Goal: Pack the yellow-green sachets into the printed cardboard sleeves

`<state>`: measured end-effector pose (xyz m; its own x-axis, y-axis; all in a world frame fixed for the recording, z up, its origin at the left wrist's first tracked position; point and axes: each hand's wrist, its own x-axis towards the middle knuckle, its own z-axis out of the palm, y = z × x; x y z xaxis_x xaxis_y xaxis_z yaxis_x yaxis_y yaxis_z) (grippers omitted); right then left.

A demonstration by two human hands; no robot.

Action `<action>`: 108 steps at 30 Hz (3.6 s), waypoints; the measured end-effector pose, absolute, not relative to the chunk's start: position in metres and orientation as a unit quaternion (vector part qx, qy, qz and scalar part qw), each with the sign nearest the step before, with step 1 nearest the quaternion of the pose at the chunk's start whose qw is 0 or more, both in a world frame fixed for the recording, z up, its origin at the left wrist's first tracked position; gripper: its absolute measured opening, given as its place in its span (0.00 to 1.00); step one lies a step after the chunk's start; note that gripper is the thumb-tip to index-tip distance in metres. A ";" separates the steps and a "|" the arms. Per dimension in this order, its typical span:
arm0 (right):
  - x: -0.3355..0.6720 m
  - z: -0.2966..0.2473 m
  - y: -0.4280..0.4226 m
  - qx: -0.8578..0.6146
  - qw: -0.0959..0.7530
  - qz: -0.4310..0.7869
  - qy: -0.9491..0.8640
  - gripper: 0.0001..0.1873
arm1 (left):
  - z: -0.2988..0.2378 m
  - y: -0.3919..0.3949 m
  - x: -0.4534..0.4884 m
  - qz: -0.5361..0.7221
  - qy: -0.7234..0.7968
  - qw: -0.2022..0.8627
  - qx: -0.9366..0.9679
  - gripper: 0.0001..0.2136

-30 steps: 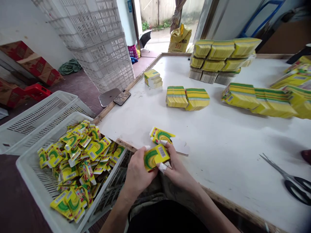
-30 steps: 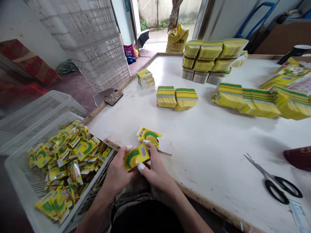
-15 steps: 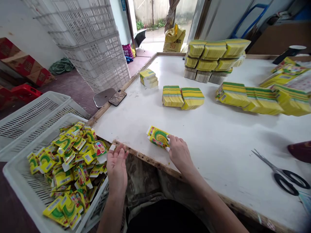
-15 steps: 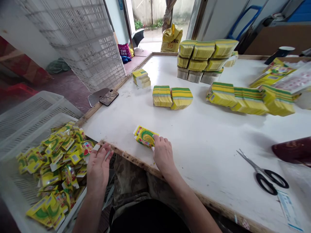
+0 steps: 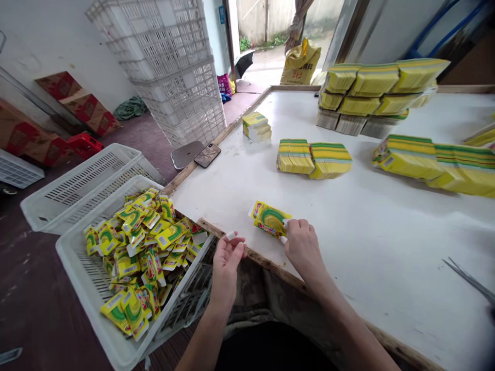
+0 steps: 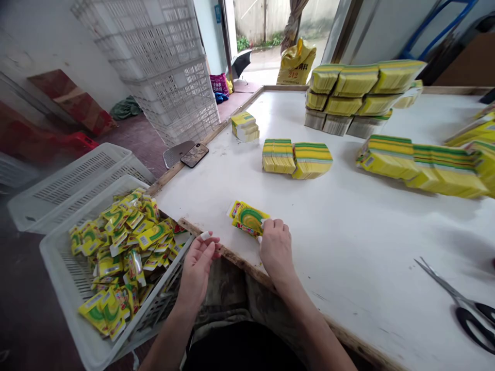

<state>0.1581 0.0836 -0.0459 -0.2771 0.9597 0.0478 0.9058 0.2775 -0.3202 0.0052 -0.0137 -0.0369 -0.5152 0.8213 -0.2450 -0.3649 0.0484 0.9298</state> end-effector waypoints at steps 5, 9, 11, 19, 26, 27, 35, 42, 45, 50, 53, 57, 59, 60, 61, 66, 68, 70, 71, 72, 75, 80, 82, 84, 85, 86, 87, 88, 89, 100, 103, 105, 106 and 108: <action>0.157 -0.049 0.081 -0.584 0.111 0.131 -0.793 0.15 | -0.040 -0.013 0.017 0.639 0.555 0.491 0.208 0.18; 0.160 -0.050 0.083 -0.599 0.113 0.130 -0.782 0.15 | -0.042 -0.012 0.017 0.625 0.562 0.497 0.215 0.18; 0.163 -0.050 0.087 -0.598 0.105 0.135 -0.783 0.16 | -0.043 -0.013 0.015 0.614 0.572 0.494 0.226 0.17; 0.177 -0.047 0.097 -0.529 0.091 0.162 -0.828 0.16 | -0.037 0.027 0.007 0.449 0.639 0.298 0.549 0.23; 0.189 -0.051 0.100 -0.504 0.100 0.152 -0.845 0.20 | -0.043 0.116 0.007 0.128 0.558 0.146 0.806 0.40; 0.194 -0.052 0.102 -0.500 0.102 0.151 -0.847 0.22 | -0.043 0.116 0.009 0.123 0.561 0.147 0.805 0.37; 0.212 -0.039 0.100 -0.473 0.051 0.168 -0.864 0.20 | -0.047 0.063 0.026 0.081 0.643 0.108 0.754 0.33; 0.202 -0.026 0.106 -0.498 -0.007 0.165 -0.851 0.19 | -0.053 0.064 0.024 0.103 0.645 0.115 0.749 0.34; 0.200 -0.023 0.110 -0.500 -0.024 0.167 -0.850 0.16 | -0.054 0.063 0.024 0.112 0.645 0.122 0.746 0.34; 0.197 -0.021 0.111 -0.496 -0.033 0.177 -0.850 0.17 | -0.056 0.060 0.024 0.131 0.644 0.133 0.742 0.36; 0.198 -0.023 0.111 -0.492 -0.021 0.189 -0.850 0.17 | -0.060 0.061 0.024 0.152 0.638 0.134 0.743 0.39; 0.205 -0.027 0.114 -0.483 0.007 0.219 -0.848 0.19 | -0.066 0.061 0.019 0.239 0.625 0.116 0.734 0.43; 0.210 -0.030 0.116 -0.473 0.030 0.242 -0.847 0.19 | -0.067 0.057 0.014 0.321 0.623 0.102 0.707 0.42; 0.213 -0.032 0.118 -0.468 0.051 0.260 -0.843 0.19 | -0.067 0.054 0.012 0.367 0.627 0.099 0.680 0.40; 0.215 -0.035 0.120 -0.467 0.078 0.281 -0.835 0.18 | -0.066 0.050 0.010 0.416 0.632 0.097 0.647 0.38; 0.221 -0.035 0.121 -0.478 0.251 0.412 -0.734 0.05 | -0.059 0.030 0.028 0.680 0.539 0.147 0.475 0.32; 0.218 -0.028 0.115 -0.465 0.295 0.447 -0.705 0.03 | -0.054 0.029 0.046 0.742 0.491 0.210 0.406 0.31; 0.213 -0.022 0.106 -0.441 0.308 0.459 -0.707 0.05 | -0.048 0.031 0.064 0.762 0.470 0.289 0.340 0.30; 0.210 -0.019 0.100 -0.426 0.305 0.462 -0.716 0.05 | -0.044 0.034 0.071 0.764 0.462 0.332 0.306 0.29; 0.207 -0.017 0.095 -0.409 0.301 0.467 -0.724 0.06 | -0.040 0.036 0.076 0.764 0.450 0.375 0.271 0.28; 0.200 -0.015 0.081 -0.365 0.298 0.498 -0.728 0.07 | -0.026 0.044 0.081 0.757 0.396 0.489 0.177 0.23; 0.195 -0.013 0.067 -0.337 0.304 0.572 -0.683 0.08 | -0.005 0.052 0.077 0.786 0.314 0.518 0.125 0.17; 0.192 -0.014 0.063 -0.334 0.303 0.612 -0.650 0.10 | -0.003 0.054 0.079 0.799 0.319 0.502 0.090 0.17; 0.189 -0.017 0.060 -0.340 0.303 0.642 -0.617 0.16 | -0.006 0.056 0.081 0.802 0.342 0.486 0.058 0.19; 0.188 -0.020 0.060 -0.345 0.305 0.645 -0.609 0.18 | -0.008 0.056 0.082 0.801 0.356 0.479 0.053 0.21; 0.188 -0.022 0.060 -0.349 0.307 0.640 -0.612 0.19 | -0.011 0.055 0.083 0.798 0.370 0.472 0.058 0.23; 0.189 -0.024 0.062 -0.351 0.312 0.623 -0.626 0.19 | -0.015 0.054 0.083 0.793 0.385 0.467 0.073 0.25; 0.190 -0.026 0.065 -0.352 0.319 0.597 -0.647 0.16 | -0.018 0.053 0.082 0.786 0.399 0.462 0.099 0.27; 0.192 -0.027 0.068 -0.350 0.329 0.563 -0.673 0.13 | -0.022 0.050 0.081 0.776 0.413 0.458 0.133 0.29; 0.219 -0.018 0.101 -0.333 0.427 0.298 -0.786 0.11 | -0.019 0.034 0.033 0.705 0.522 0.408 0.254 0.20; 0.220 -0.011 0.096 -0.292 0.437 0.147 -0.838 0.14 | 0.010 0.028 0.011 0.643 0.534 0.360 0.415 0.33; 0.219 -0.009 0.090 -0.247 0.425 0.077 -0.867 0.13 | 0.023 0.024 0.009 0.509 0.587 0.331 0.535 0.41; 0.218 -0.009 0.088 -0.231 0.423 0.064 -0.874 0.13 | 0.025 0.023 0.011 0.432 0.614 0.326 0.575 0.44; 0.217 -0.011 0.085 -0.235 0.435 0.061 -0.867 0.12 | 0.019 0.025 0.022 0.327 0.649 0.327 0.604 0.38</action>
